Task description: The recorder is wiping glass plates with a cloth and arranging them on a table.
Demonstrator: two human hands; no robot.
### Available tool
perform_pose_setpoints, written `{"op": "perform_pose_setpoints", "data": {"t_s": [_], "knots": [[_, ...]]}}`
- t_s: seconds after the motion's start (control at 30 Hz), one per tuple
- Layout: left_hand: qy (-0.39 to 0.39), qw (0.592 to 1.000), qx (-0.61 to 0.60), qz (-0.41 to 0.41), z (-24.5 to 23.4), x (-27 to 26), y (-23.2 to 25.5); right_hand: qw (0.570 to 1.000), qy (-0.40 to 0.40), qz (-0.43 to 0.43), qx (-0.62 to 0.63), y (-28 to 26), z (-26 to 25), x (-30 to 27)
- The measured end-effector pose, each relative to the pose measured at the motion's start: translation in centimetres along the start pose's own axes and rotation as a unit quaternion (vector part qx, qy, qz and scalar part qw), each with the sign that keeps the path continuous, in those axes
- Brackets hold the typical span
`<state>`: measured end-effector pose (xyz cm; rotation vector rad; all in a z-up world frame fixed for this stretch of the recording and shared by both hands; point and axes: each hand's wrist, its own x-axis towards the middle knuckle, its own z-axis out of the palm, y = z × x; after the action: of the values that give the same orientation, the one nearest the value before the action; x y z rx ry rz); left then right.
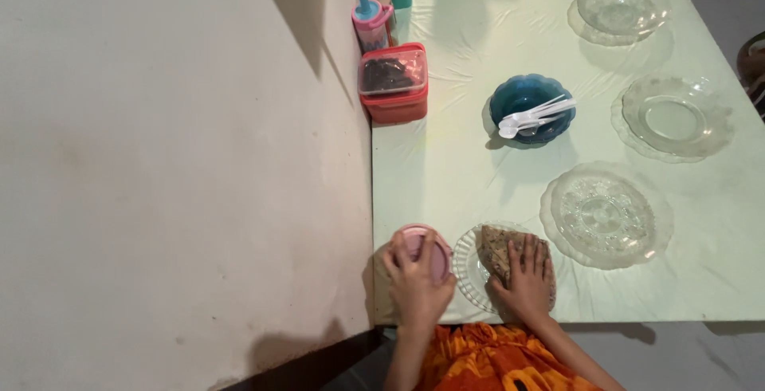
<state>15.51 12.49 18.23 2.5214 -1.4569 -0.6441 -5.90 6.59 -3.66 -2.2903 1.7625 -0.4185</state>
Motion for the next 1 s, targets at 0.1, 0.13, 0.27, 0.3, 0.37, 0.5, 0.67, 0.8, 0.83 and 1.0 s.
{"op": "perform_pose_setpoints", "data": {"t_s": [0.1,0.13,0.27,0.3,0.37,0.5,0.67,0.8,0.83,1.0], "knots": [[0.027,0.998,-0.031,-0.038,-0.2,0.5,-2.0,1.0,-0.003,-0.013,0.002,0.3,-0.1,0.0],[0.028,0.998,-0.033,-0.041,-0.4,0.7,-2.6,1.0,-0.004,-0.015,0.002,0.4,-0.1,-0.1],[0.165,0.985,-0.042,-0.005,-0.3,1.3,-4.8,1.0,-0.004,-0.024,0.009,0.5,-0.1,0.1],[0.21,0.977,-0.04,0.023,0.0,1.3,-5.3,1.0,-0.01,-0.02,0.009,0.5,-0.1,0.1],[0.225,0.972,-0.047,0.045,0.3,1.3,-5.3,1.0,-0.011,-0.018,0.008,0.6,0.2,0.1],[0.203,0.975,-0.073,0.049,-1.0,1.1,-4.2,1.0,-0.013,-0.019,0.005,1.0,0.5,0.0],[0.145,0.982,-0.117,0.038,-2.1,3.9,-3.6,1.0,-0.012,-0.024,0.006,1.3,1.0,0.1],[0.101,0.986,-0.133,0.008,-3.0,7.6,-1.6,0.999,-0.013,-0.026,0.018,1.4,0.9,0.2],[0.102,0.986,-0.134,0.007,-3.2,8.8,-1.3,0.999,-0.013,-0.028,0.017,1.4,0.8,0.2],[0.131,0.986,-0.1,0.014,-4.1,16.8,-0.1,0.999,-0.023,-0.02,0.027,1.0,-0.2,0.4]]}}
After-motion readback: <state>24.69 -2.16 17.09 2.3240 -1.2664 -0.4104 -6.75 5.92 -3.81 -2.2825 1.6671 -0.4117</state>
